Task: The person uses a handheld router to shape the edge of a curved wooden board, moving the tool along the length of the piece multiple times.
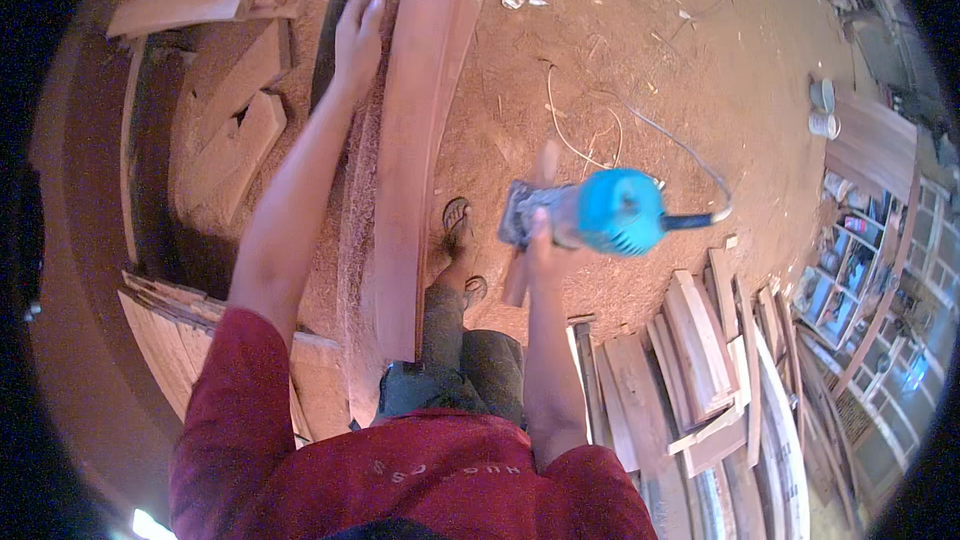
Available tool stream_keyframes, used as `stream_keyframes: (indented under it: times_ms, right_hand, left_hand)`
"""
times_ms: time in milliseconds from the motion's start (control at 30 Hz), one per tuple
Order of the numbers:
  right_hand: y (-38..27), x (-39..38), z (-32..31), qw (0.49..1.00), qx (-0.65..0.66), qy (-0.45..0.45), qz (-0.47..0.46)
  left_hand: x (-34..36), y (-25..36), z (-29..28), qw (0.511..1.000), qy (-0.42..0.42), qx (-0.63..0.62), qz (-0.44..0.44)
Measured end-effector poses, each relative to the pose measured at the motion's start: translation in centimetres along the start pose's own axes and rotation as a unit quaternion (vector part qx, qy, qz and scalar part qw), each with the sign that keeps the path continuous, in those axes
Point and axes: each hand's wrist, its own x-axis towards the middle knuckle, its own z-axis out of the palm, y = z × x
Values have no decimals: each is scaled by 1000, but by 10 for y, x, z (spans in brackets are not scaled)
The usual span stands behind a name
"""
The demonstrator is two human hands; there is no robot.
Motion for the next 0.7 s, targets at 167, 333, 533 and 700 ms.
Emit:
stream_keyframes:
  times_ms: [167,333,533,700]
  right_hand:
    - [-20,-46,22,992,22,-128,3]
    - [-7,-52,39,947,257,-154,119]
    - [-39,-54,95,935,263,-61,230]
    - [-55,-57,108,991,-17,-136,0]
  left_hand:
    - [101,-15,69,991,-51,-116,32]
    - [60,5,104,982,-139,-128,4]
    - [53,16,97,985,-120,-120,-15]
    - [60,8,89,990,-98,-104,4]
